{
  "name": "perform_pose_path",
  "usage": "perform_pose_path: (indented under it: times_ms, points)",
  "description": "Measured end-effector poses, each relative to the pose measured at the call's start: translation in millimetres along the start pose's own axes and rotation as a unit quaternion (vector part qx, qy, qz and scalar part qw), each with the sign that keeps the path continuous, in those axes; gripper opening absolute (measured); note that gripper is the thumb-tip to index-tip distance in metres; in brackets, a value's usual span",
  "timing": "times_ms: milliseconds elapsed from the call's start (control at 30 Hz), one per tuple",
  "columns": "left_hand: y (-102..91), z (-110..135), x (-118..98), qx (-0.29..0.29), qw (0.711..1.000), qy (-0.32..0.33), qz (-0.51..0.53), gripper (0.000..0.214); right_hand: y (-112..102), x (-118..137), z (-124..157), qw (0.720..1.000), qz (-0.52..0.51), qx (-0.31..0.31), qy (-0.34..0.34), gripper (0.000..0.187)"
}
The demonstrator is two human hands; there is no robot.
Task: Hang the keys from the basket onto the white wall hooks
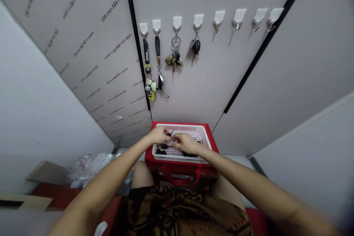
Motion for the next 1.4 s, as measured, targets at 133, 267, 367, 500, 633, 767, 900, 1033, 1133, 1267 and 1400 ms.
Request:
perform_pose_path:
  times_ms: [133, 267, 367, 500, 633, 767, 900, 1033, 1133, 1267, 1400]
  points:
    - [-13.9, -6, -15, -0.093, 0.972, -0.041, 0.212, 0.013, -21, -2, -2, 0.994, -0.075, -0.067, 0.033, 0.021]
    - [-7.0, -5, -30, -0.117, 0.923, -0.079, 0.357, 0.019, -49, 5, -4, 0.978, -0.077, -0.192, 0.03, 0.021]
    - [3.3, -8, -40, -0.112, 0.894, -0.074, 0.428, 0.021, -64, 10, -7, 0.968, -0.043, -0.244, 0.037, 0.013]
    - [13.2, -13, -47, -0.102, 0.859, -0.051, 0.499, 0.02, -75, 5, -9, 0.963, -0.029, -0.256, 0.072, 0.007]
    - [15.8, -17, -48, -0.125, 0.832, -0.045, 0.539, 0.02, -87, 4, -5, 0.956, 0.048, -0.279, 0.074, 0.007]
    - [19.1, -20, -54, -0.134, 0.804, -0.036, 0.578, 0.019, -96, 3, -5, 0.955, 0.052, -0.283, 0.073, 0.009]
    - [25.1, -21, -66, -0.107, 0.791, -0.015, 0.602, 0.017, -104, -6, -8, 0.955, -0.066, -0.28, 0.078, 0.015]
    - [28.2, -21, -79, -0.089, 0.798, 0.004, 0.595, 0.016, -119, -10, -13, 0.957, -0.094, -0.267, 0.063, 0.012]
    - [27.1, -26, -97, -0.083, 0.807, 0.02, 0.585, 0.015, -142, -16, -16, 0.96, -0.101, -0.247, 0.083, 0.014]
    - [19.8, -36, -143, -0.095, 0.811, 0.079, 0.572, 0.02, -202, -20, -18, 0.945, -0.101, -0.297, 0.09, 0.013]
    - [22.8, -48, -195, -0.073, 0.832, 0.112, 0.538, 0.024, -270, -20, -21, 0.905, -0.136, -0.392, 0.094, 0.012]
Point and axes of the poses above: each hand's wrist, its own z-axis away from the middle knuckle, its own y-axis out of the palm, x = y × z, the point moved 7 cm from there along -z, towards the middle knuckle, and after that the axes turned 14 degrees about z, right-handed, at the moved point
